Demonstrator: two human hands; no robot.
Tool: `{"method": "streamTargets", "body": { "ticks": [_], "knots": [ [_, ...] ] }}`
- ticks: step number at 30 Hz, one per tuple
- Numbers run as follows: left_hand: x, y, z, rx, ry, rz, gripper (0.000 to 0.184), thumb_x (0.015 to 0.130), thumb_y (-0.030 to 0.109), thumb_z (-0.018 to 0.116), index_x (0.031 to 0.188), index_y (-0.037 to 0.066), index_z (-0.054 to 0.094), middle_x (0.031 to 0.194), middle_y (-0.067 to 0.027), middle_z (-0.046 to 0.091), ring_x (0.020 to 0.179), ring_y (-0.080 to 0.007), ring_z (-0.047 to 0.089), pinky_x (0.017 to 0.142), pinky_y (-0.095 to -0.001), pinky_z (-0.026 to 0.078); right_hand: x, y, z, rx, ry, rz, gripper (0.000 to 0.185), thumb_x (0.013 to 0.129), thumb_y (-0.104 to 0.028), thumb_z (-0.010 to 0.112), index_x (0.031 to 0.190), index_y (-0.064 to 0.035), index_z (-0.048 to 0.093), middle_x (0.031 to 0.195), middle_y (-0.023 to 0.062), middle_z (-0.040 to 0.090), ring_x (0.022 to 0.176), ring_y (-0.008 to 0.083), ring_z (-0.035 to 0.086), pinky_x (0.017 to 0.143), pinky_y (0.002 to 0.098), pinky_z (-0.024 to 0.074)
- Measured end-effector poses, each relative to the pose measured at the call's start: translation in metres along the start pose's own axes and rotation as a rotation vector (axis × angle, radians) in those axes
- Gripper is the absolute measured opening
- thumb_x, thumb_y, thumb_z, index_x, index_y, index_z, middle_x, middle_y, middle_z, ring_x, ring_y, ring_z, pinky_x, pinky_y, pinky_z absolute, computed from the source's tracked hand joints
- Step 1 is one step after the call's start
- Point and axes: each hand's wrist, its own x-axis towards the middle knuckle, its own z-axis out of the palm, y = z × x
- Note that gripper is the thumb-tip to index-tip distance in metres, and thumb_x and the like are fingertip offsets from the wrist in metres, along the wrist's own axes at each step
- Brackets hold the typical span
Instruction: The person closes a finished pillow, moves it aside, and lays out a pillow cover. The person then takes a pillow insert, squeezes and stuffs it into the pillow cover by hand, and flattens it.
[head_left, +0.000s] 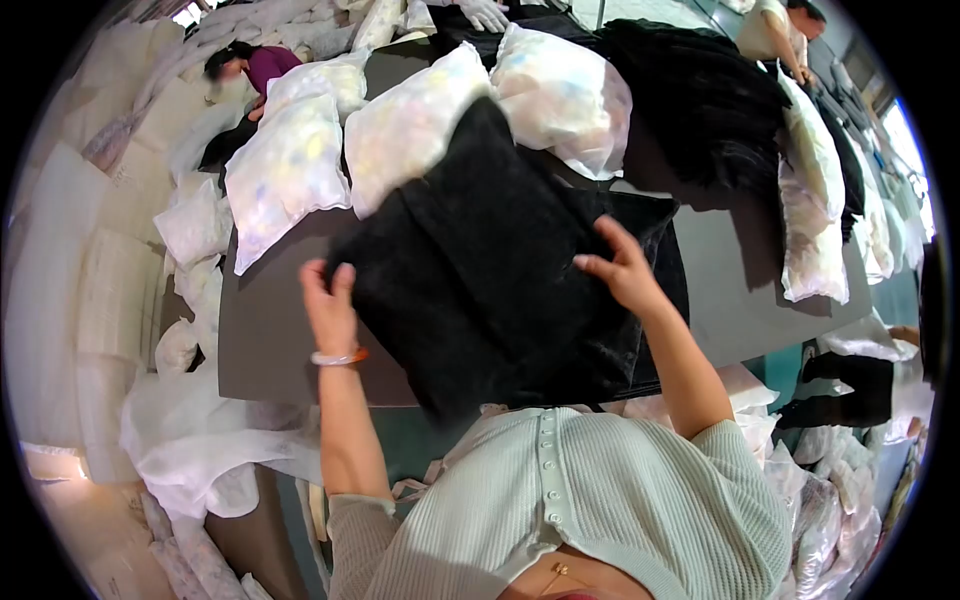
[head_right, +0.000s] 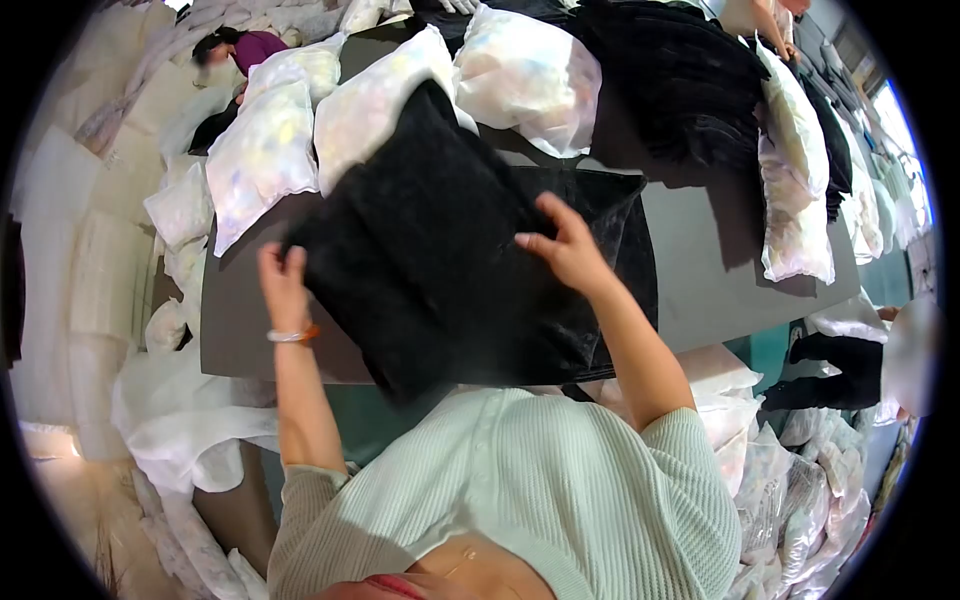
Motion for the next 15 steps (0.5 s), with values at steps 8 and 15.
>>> {"method": "streamTargets", "body": {
  "ticks": [8,15],
  "knots": [
    [-0.048,0.044,0.022,-0.663,-0.244,0.095,0.028,0.075,-0.010,0.057,0.096,0.004,0.046,0.115,-0.0077,0.049,0.104,-0.0167,0.050,0.094,-0.0305,0.041,0.005,-0.001,-0.052,0.048,0.258,-0.287,0.030,0.088,-0.012,0.058,0.117,-0.0022,0.056,0.114,0.0055,0.059,0.107,0.0162,0.053,0.098,0.0299,0.0386],
    [-0.103,-0.008,0.059,-0.270,-0.378,-0.352,0.015,0.095,0.016,0.051,0.101,0.004,0.056,0.110,-0.0102,0.060,0.102,-0.0166,0.059,0.081,-0.0288,0.049,-0.093,0.055,-0.083,0.034,0.403,0.668,0.044,0.093,-0.044,0.050,0.114,-0.0063,0.060,0.089,0.0058,0.060,0.072,0.0135,0.053,0.059,0.0248,0.0413]
  ]
}}
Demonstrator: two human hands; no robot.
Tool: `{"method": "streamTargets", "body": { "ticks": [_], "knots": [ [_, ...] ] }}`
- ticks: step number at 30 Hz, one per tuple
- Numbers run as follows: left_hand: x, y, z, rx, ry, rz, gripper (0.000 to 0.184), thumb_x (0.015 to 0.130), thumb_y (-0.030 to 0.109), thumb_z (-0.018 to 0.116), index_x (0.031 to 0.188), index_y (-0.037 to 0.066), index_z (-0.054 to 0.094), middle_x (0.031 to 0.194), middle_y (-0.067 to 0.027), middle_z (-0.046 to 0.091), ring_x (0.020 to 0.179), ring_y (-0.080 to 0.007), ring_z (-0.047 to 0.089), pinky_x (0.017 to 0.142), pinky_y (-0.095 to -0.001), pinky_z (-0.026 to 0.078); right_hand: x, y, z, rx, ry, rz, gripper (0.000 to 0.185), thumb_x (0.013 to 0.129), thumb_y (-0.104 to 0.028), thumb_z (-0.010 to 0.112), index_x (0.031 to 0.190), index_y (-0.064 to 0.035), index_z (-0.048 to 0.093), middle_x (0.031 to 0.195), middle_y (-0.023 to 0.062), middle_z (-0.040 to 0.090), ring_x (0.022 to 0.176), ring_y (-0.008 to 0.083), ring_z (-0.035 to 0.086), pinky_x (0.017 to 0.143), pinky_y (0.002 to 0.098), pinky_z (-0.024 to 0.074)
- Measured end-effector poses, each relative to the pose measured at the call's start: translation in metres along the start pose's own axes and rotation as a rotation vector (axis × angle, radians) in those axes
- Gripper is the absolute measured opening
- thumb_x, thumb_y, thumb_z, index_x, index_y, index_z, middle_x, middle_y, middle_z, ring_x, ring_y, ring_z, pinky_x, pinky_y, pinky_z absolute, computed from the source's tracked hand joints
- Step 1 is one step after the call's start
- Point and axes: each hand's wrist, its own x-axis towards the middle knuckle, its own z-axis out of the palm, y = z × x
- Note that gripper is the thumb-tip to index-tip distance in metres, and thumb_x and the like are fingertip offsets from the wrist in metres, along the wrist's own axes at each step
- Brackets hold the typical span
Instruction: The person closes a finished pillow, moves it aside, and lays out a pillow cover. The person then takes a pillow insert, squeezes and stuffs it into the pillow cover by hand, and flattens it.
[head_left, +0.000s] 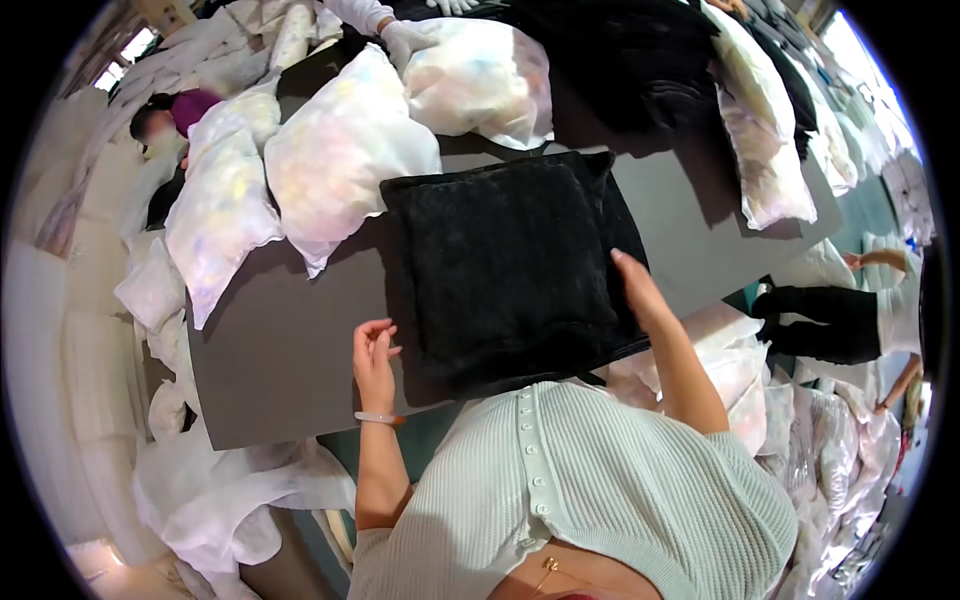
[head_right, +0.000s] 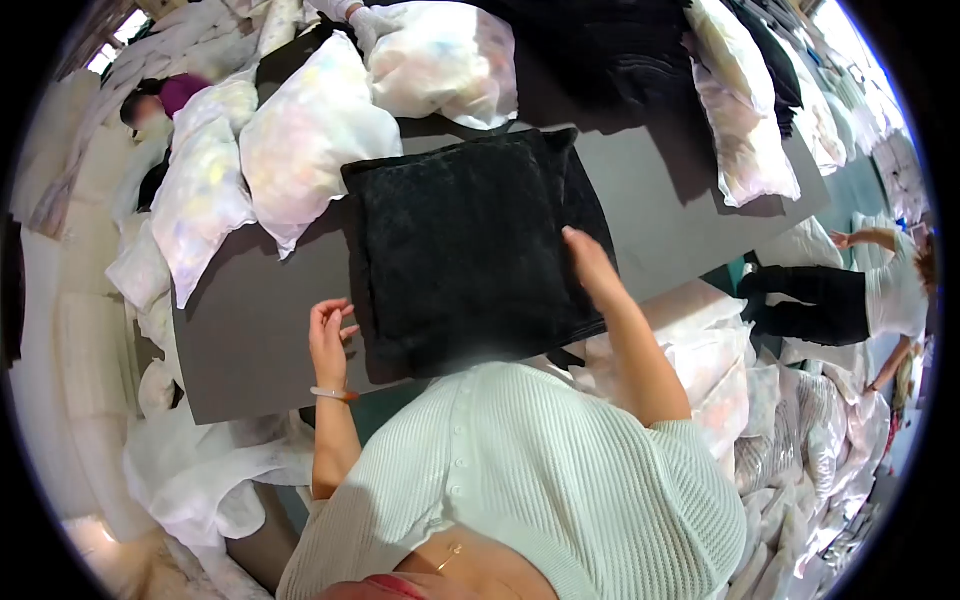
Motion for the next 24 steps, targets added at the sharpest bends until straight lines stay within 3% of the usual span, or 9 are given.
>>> {"method": "streamTargets", "body": {
  "ticks": [3,6,8,9,12,15,18,20,24],
  "knots": [
    [0.010,-0.013,0.025,0.330,-0.076,-0.062,0.040,0.098,0.034,0.047,0.116,-0.001,0.052,0.117,-0.0173,0.057,0.108,-0.0277,0.058,0.088,-0.0357,0.047,-0.009,0.032,0.012,-0.343,0.077,-0.279,0.055,0.092,-0.051,0.051,0.098,0.0032,0.058,0.100,0.0231,0.065,0.093,0.0322,0.059,0.086,0.0388,0.0435],
    [0.008,-0.012,0.048,0.674,-0.140,0.101,0.051,0.098,0.042,0.043,0.123,-0.002,0.046,0.120,-0.0249,0.054,0.109,-0.0377,0.055,0.093,-0.0419,0.043,-0.019,0.015,0.019,-0.356,0.189,-0.475,0.041,0.094,-0.036,0.053,0.085,0.0039,0.053,0.077,0.0257,0.054,0.069,0.0372,0.050,0.066,0.0394,0.0419],
    [0.011,-0.018,0.059,0.601,0.009,0.076,0.054,0.098,0.045,0.041,0.126,-0.002,0.043,0.123,-0.0251,0.053,0.109,-0.0391,0.054,0.093,-0.0428,0.043,-0.033,0.006,0.030,-0.224,0.191,-0.563,0.033,0.096,-0.024,0.055,0.078,0.0021,0.046,0.065,0.0055,0.038,0.065,0.0110,0.036,0.059,0.0297,0.0362],
    [0.015,-0.040,0.059,0.664,0.084,0.148,0.056,0.098,0.047,0.039,0.127,-0.001,0.042,0.118,-0.0276,0.055,0.108,-0.0434,0.053,0.092,-0.0456,0.043,-0.046,-0.001,0.036,-0.194,0.148,-0.608,0.030,0.096,-0.020,0.055,0.078,0.0021,0.045,0.066,0.0042,0.034,0.066,0.0092,0.034,0.058,0.0269,0.0350],
    [0.010,-0.065,0.061,0.621,0.138,-0.054,0.055,0.098,0.048,0.039,0.125,0.000,0.043,0.111,-0.0293,0.058,0.106,-0.0479,0.053,0.091,-0.0483,0.042,-0.049,0.009,0.038,-0.151,0.153,-0.561,0.031,0.096,-0.020,0.053,0.077,0.0025,0.044,0.064,0.0075,0.036,0.064,0.0111,0.034,0.057,0.0296,0.0360],
    [0.006,-0.061,0.072,0.669,0.181,0.172,0.052,0.097,0.049,0.042,0.117,0.001,0.044,0.099,-0.0288,0.061,0.093,-0.0494,0.057,0.079,-0.0512,0.043,-0.014,0.039,0.024,-0.294,0.291,-0.533,0.032,0.092,-0.028,0.058,0.080,0.0009,0.050,0.072,0.0264,0.052,0.063,0.0423,0.045,0.056,0.0409,0.0393],
    [0.014,-0.059,0.067,0.683,0.202,0.323,0.049,0.095,0.048,0.047,0.111,0.002,0.045,0.088,-0.0261,0.062,0.080,-0.0478,0.059,0.069,-0.0524,0.043,-0.019,0.028,0.021,-0.457,0.333,-0.641,0.027,0.092,-0.022,0.060,0.082,0.0006,0.050,0.064,0.0192,0.044,0.056,0.0287,0.046,0.055,0.0357,0.0399],
    [0.010,-0.015,0.062,0.828,0.062,0.097,0.046,0.095,0.046,0.048,0.111,0.003,0.047,0.086,-0.0234,0.061,0.083,-0.0453,0.059,0.072,-0.0508,0.043,-0.031,0.005,0.013,-0.489,0.348,-0.701,0.022,0.086,-0.025,0.065,0.094,-0.0056,0.058,0.093,0.0154,0.061,0.083,0.0340,0.059,0.069,0.0398,0.0468],
    [0.027,0.053,0.088,0.870,0.144,0.730,0.042,0.093,0.030,0.055,0.125,0.003,0.049,0.124,-0.0178,0.053,0.115,-0.0381,0.048,0.097,-0.0443,0.038,-0.051,-0.066,0.012,-0.646,0.333,-1.077,0.033,0.085,-0.021,0.064,0.114,-0.0071,0.057,0.123,0.0123,0.053,0.115,0.0314,0.050,0.096,0.0418,0.0392]
  ]
}}
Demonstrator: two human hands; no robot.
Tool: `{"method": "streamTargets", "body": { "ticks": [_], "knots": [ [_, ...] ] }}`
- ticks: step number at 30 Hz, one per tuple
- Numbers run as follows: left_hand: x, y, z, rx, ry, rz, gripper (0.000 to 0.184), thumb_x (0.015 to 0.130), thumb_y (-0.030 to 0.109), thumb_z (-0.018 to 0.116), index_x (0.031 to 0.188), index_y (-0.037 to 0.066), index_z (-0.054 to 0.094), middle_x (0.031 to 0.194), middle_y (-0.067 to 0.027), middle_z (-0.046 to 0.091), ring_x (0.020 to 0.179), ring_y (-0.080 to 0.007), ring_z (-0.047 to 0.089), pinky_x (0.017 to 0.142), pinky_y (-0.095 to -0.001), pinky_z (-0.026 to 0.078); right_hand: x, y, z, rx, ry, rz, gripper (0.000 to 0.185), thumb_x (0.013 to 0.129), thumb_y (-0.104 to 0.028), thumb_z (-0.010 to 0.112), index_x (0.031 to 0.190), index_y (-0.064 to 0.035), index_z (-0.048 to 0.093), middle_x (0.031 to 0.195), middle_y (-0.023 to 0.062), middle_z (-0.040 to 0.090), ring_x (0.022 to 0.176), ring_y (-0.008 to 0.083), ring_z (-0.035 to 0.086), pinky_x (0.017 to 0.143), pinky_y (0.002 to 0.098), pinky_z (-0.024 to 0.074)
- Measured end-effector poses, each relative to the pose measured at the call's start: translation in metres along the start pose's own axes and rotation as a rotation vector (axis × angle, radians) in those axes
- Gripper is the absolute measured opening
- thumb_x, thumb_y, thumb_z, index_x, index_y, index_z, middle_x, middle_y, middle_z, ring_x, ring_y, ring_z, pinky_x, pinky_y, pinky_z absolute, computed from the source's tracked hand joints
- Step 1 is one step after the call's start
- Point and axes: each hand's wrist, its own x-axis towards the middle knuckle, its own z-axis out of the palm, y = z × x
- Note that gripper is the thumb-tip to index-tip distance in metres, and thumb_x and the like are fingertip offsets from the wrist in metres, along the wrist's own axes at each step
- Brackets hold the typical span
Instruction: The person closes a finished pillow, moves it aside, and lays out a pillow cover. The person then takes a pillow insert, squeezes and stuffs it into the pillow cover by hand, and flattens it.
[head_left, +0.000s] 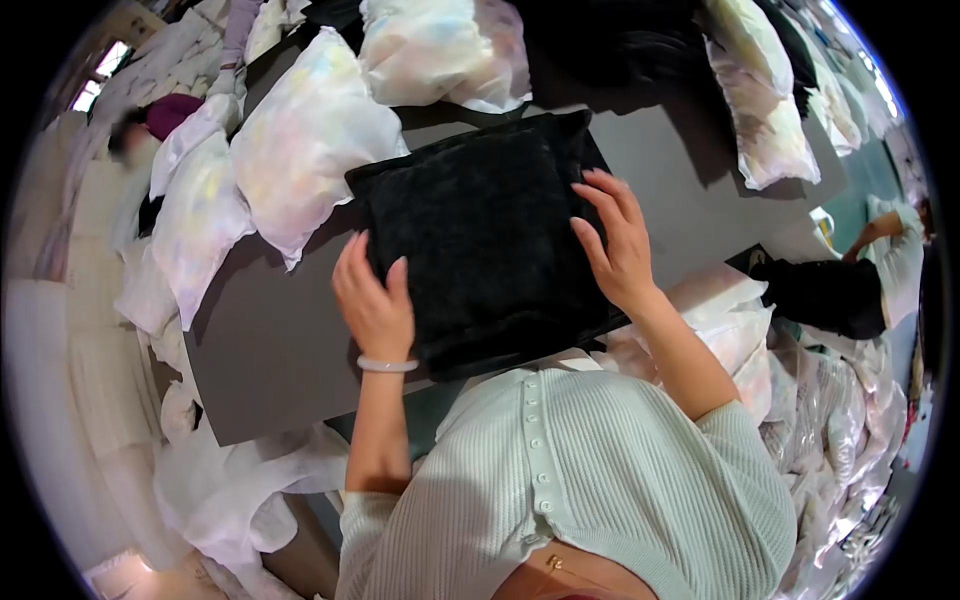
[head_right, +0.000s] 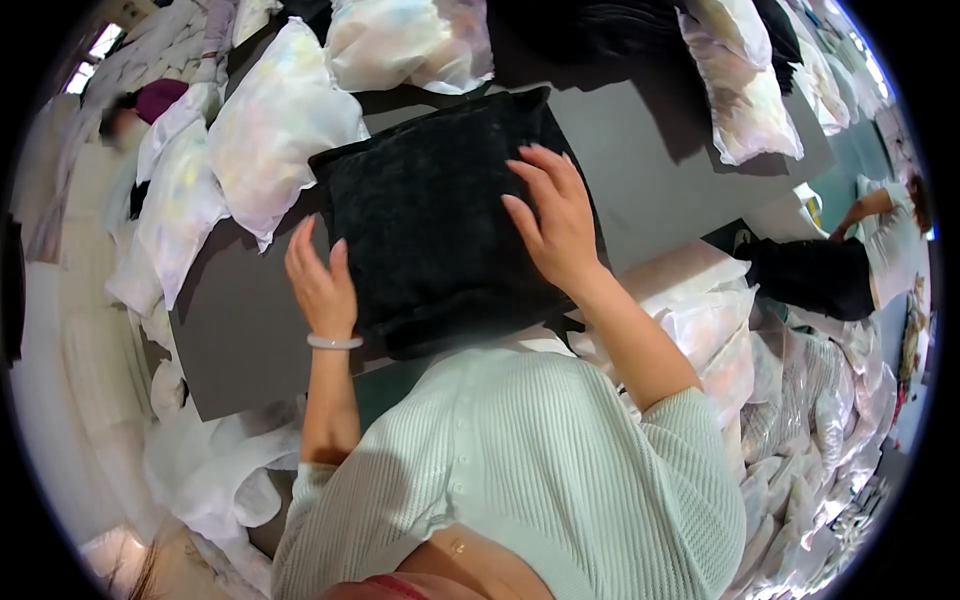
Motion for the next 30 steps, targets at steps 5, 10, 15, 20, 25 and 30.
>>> {"method": "streamTargets", "body": {
  "ticks": [5,10,15,20,25,30],
  "knots": [
    [0.044,0.057,0.033,0.008,-0.122,0.291,0.051,0.090,0.028,0.056,0.135,0.006,0.045,0.141,-0.0124,0.044,0.133,-0.0294,0.038,0.108,-0.0460,0.028,0.041,-0.023,0.036,-0.038,-0.205,-0.315,0.051,0.082,-0.018,0.062,0.131,-0.0062,0.050,0.142,0.0126,0.043,0.134,0.0282,0.038,0.111,0.0463,0.0264],
    [-0.017,0.044,0.058,0.005,-0.392,0.217,0.062,0.088,0.031,0.055,0.141,0.004,0.039,0.147,-0.0124,0.037,0.138,-0.0302,0.032,0.111,-0.0502,0.020,-0.015,-0.017,0.064,-0.057,-0.486,-0.344,0.058,0.080,-0.017,0.058,0.135,-0.0052,0.047,0.145,0.0091,0.042,0.136,0.0232,0.037,0.112,0.0419,0.0243],
    [0.017,0.016,0.132,0.119,-0.488,0.110,0.064,0.085,0.020,0.048,0.145,0.004,0.030,0.153,-0.0105,0.027,0.143,-0.0257,0.022,0.114,-0.0463,0.013,0.016,0.021,0.137,-0.112,-0.417,-0.317,0.052,0.086,-0.020,0.049,0.135,-0.0030,0.047,0.143,0.0078,0.044,0.135,0.0214,0.036,0.112,0.0395,0.0229],
    [0.052,0.002,0.161,0.161,-0.403,0.117,0.060,0.089,0.015,0.043,0.146,0.004,0.027,0.154,-0.0088,0.025,0.144,-0.0232,0.020,0.115,-0.0448,0.013,0.047,0.033,0.171,-0.201,-0.340,-0.337,0.055,0.087,-0.020,0.047,0.139,-0.0026,0.042,0.147,0.0083,0.037,0.139,0.0198,0.031,0.114,0.0379,0.0192],
    [0.009,0.016,0.119,0.085,-0.538,0.077,0.071,0.086,0.023,0.049,0.148,0.003,0.022,0.155,-0.0137,0.020,0.144,-0.0275,0.016,0.115,-0.0476,0.009,0.009,0.012,0.130,-0.167,-0.476,-0.310,0.058,0.086,-0.019,0.049,0.141,-0.0042,0.039,0.150,0.0083,0.035,0.139,0.0197,0.031,0.115,0.0384,0.0182],
    [0.025,0.004,0.145,0.051,-0.496,0.087,0.065,0.087,0.019,0.043,0.147,0.000,0.024,0.154,-0.0152,0.023,0.144,-0.0279,0.018,0.115,-0.0441,0.012,0.030,0.028,0.157,-0.115,-0.447,-0.359,0.055,0.086,-0.021,0.047,0.137,0.0005,0.043,0.146,0.0124,0.039,0.137,0.0231,0.034,0.113,0.0396,0.0224]
  ]
}}
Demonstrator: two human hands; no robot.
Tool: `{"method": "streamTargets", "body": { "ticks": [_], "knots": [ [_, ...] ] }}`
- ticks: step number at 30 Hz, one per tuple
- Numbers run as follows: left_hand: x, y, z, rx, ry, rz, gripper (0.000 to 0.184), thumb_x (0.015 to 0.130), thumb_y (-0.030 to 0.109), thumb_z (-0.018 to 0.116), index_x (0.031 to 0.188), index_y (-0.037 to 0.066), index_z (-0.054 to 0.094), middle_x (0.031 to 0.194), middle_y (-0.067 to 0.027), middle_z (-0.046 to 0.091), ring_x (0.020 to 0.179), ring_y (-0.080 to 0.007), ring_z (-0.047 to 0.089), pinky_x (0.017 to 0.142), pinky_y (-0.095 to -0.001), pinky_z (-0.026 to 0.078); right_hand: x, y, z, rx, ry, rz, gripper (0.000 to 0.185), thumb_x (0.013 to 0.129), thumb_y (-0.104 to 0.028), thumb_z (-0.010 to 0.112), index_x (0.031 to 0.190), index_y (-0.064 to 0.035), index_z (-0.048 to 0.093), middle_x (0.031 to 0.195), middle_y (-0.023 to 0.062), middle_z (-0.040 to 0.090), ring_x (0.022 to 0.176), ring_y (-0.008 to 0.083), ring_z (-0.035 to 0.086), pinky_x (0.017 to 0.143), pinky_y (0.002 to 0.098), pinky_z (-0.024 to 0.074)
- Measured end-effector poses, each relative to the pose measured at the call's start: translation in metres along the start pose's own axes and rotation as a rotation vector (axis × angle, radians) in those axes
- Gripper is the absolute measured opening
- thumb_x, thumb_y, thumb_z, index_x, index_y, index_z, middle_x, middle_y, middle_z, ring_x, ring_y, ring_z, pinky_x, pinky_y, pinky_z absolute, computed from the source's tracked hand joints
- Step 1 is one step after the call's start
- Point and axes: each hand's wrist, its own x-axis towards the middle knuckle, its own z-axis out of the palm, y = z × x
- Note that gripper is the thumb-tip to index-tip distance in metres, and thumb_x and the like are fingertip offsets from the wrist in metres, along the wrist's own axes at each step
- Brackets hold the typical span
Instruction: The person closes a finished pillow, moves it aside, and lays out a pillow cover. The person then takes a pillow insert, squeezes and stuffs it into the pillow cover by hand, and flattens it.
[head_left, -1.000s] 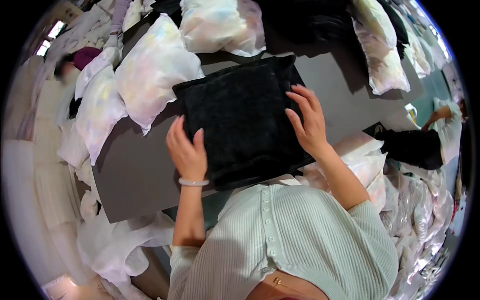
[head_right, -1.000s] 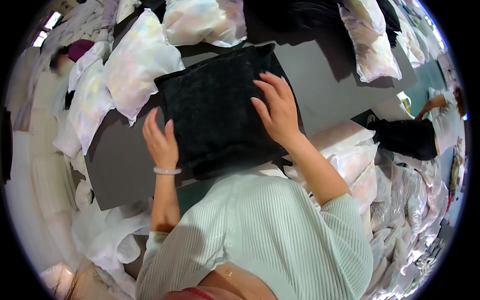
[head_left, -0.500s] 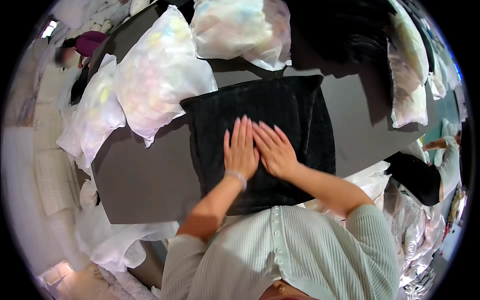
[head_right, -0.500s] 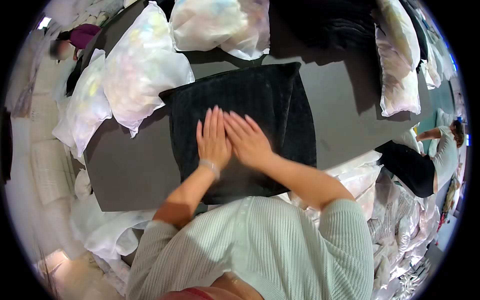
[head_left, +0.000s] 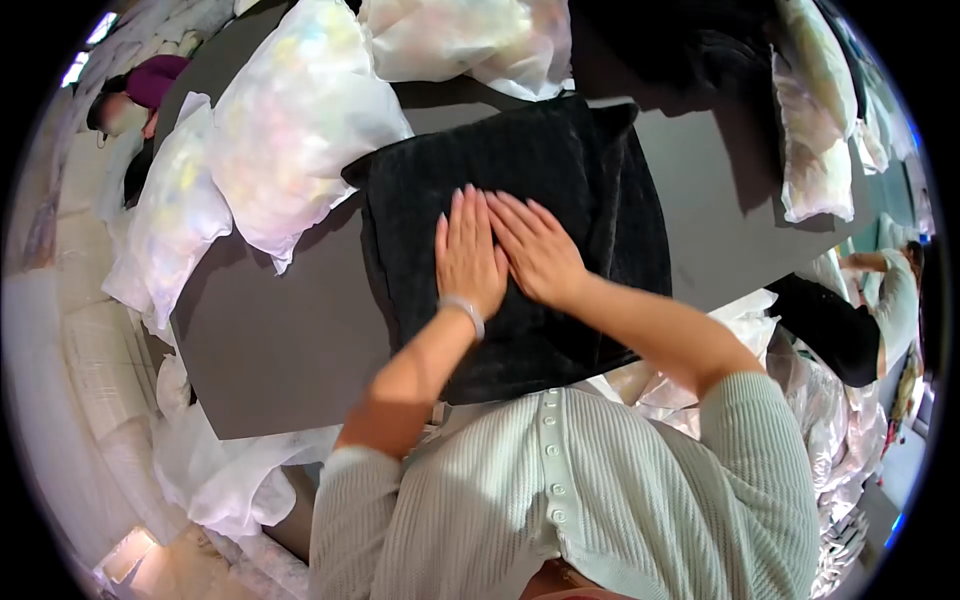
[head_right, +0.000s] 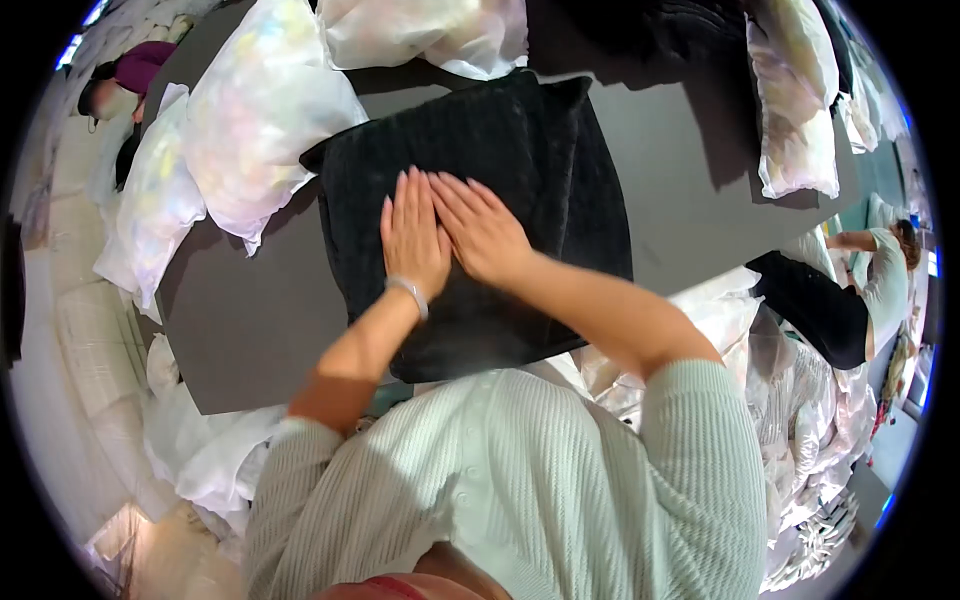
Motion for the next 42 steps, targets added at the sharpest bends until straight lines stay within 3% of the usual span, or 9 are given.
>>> {"method": "streamTargets", "body": {
  "ticks": [4,8,10,12,14,16,18,32,42],
  "knots": [
    [0.000,-0.001,0.005,0.044,0.049,0.017,0.064,0.087,0.015,0.044,0.146,0.001,0.026,0.153,-0.0131,0.025,0.144,-0.0255,0.019,0.116,-0.0419,0.012,0.000,-0.001,0.008,-0.087,0.033,-0.007,0.055,0.087,-0.020,0.045,0.136,0.0019,0.042,0.144,0.0133,0.041,0.137,0.0237,0.034,0.113,0.0383,0.0219],
    [-0.029,0.002,-0.019,0.045,0.008,0.108,0.069,0.088,0.027,0.052,0.146,0.001,0.026,0.153,-0.0148,0.025,0.143,-0.0254,0.021,0.115,-0.0412,0.015,-0.019,-0.015,-0.024,-0.003,-0.011,-0.077,0.057,0.083,-0.021,0.051,0.135,0.0019,0.044,0.142,0.0133,0.043,0.135,0.0236,0.036,0.113,0.0393,0.0235],
    [-0.005,-0.008,-0.047,-0.073,0.139,0.241,0.044,0.087,0.034,0.058,0.117,0.001,0.060,0.123,-0.0142,0.061,0.120,-0.0299,0.052,0.100,-0.0435,0.035,0.006,0.007,-0.044,0.278,-0.087,-0.053,0.042,0.078,-0.023,0.059,0.114,-0.0009,0.061,0.121,0.0144,0.060,0.121,0.0270,0.050,0.105,0.0422,0.0354],
    [0.038,0.006,-0.105,-0.193,-0.017,0.056,0.032,0.090,0.030,0.056,0.103,0.004,0.067,0.110,-0.0106,0.067,0.110,-0.0299,0.058,0.095,-0.0443,0.038,0.059,-0.005,-0.106,0.018,-0.317,0.155,0.036,0.081,-0.025,0.057,0.107,-0.0022,0.064,0.117,0.0134,0.062,0.118,0.0267,0.051,0.102,0.0415,0.0370],
    [0.080,-0.014,-0.078,0.028,0.461,0.312,0.028,0.094,0.022,0.048,0.109,0.005,0.064,0.116,-0.0136,0.064,0.110,-0.0331,0.057,0.091,-0.0448,0.042,0.084,0.016,-0.067,-0.043,0.347,-0.047,0.037,0.084,-0.027,0.054,0.112,-0.0026,0.062,0.120,0.0122,0.061,0.119,0.0272,0.051,0.102,0.0423,0.0361],
    [0.061,-0.035,-0.019,0.211,0.120,0.180,0.044,0.095,0.024,0.043,0.135,0.004,0.045,0.141,-0.0141,0.045,0.132,-0.0269,0.040,0.106,-0.0452,0.030,0.056,0.023,-0.013,-0.139,0.176,0.035,0.048,0.089,-0.029,0.048,0.128,-0.0031,0.051,0.134,0.0130,0.052,0.128,0.0285,0.043,0.108,0.0457,0.0281],
    [0.027,-0.016,-0.026,0.104,0.068,0.136,0.054,0.093,0.025,0.044,0.141,0.001,0.037,0.146,-0.0135,0.039,0.138,-0.0258,0.033,0.112,-0.0459,0.022,0.030,0.000,-0.023,-0.128,0.084,0.047,0.053,0.089,-0.029,0.046,0.135,-0.0015,0.046,0.140,0.0139,0.046,0.134,0.0271,0.037,0.112,0.0450,0.0222],
    [0.027,-0.029,-0.006,0.004,-0.070,0.027,0.071,0.085,0.022,0.044,0.148,0.001,0.020,0.156,-0.0148,0.018,0.145,-0.0262,0.015,0.116,-0.0443,0.009,0.032,0.000,0.001,0.042,-0.049,0.116,0.058,0.090,-0.023,0.045,0.142,-0.0010,0.035,0.151,0.0133,0.031,0.141,0.0243,0.026,0.115,0.0422,0.0152],
    [0.040,-0.038,0.000,0.044,-0.072,0.046,0.065,0.091,0.027,0.045,0.146,0.001,0.025,0.154,-0.0123,0.023,0.144,-0.0225,0.017,0.117,-0.0396,0.010,0.037,0.013,0.012,-0.058,-0.018,0.049,0.058,0.089,-0.027,0.044,0.139,0.0016,0.037,0.147,0.0173,0.035,0.139,0.0270,0.027,0.115,0.0414,0.0176]
  ]
}}
